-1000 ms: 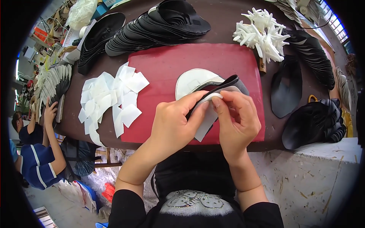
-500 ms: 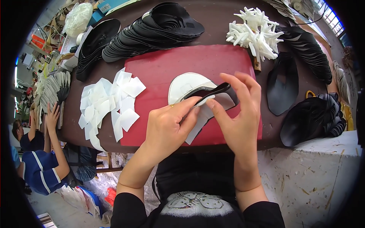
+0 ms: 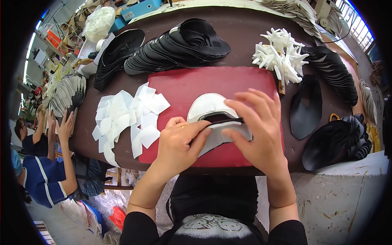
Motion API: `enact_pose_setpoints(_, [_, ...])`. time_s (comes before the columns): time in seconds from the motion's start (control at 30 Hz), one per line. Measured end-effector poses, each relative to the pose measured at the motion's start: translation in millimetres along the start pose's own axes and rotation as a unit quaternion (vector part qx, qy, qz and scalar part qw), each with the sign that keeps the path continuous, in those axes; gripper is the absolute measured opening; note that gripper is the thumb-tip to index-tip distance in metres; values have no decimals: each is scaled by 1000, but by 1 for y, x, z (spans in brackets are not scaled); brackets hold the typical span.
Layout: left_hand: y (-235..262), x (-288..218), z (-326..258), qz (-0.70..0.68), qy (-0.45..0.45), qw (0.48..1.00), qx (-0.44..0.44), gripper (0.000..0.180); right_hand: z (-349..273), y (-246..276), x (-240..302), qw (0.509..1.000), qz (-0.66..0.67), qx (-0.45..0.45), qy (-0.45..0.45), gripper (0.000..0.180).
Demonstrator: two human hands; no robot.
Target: Assembling shoe upper components by inserting liners and aligning parts at a factory workstation.
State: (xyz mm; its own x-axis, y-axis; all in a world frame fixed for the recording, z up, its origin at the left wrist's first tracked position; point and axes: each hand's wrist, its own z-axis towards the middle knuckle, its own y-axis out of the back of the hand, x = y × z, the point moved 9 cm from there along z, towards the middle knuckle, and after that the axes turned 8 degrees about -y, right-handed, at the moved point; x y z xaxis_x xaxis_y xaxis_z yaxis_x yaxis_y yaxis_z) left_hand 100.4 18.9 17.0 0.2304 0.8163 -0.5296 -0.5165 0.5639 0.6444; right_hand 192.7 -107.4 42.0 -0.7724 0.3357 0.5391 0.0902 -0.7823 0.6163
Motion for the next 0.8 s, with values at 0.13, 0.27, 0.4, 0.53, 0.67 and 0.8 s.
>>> enact_pose_setpoints(0.13, [11,-17,10,67,-85,993,-44,22,3,-17,14,991,-13,102,89,13])
enact_pose_setpoints(0.27, [55,-41,-19,67,-100,972,-202,20,13,7,-2,999,45,3,28,15])
enact_pose_setpoints(0.4, [-11,-2,-31,-195,46,976,-80,32,-1,-6,-5,986,146,-17,-80,16])
enact_pose_setpoints(0.53, [-4,-11,-3,-369,193,893,-168,41,4,11,-14,954,264,-57,-128,16])
enact_pose_setpoints(0.67, [9,-35,4,-696,252,671,44,57,-3,6,-46,932,325,-3,-162,19])
enact_pose_setpoints(0.8, [7,11,30,-240,105,920,290,34,-63,-26,-51,809,401,322,-285,22])
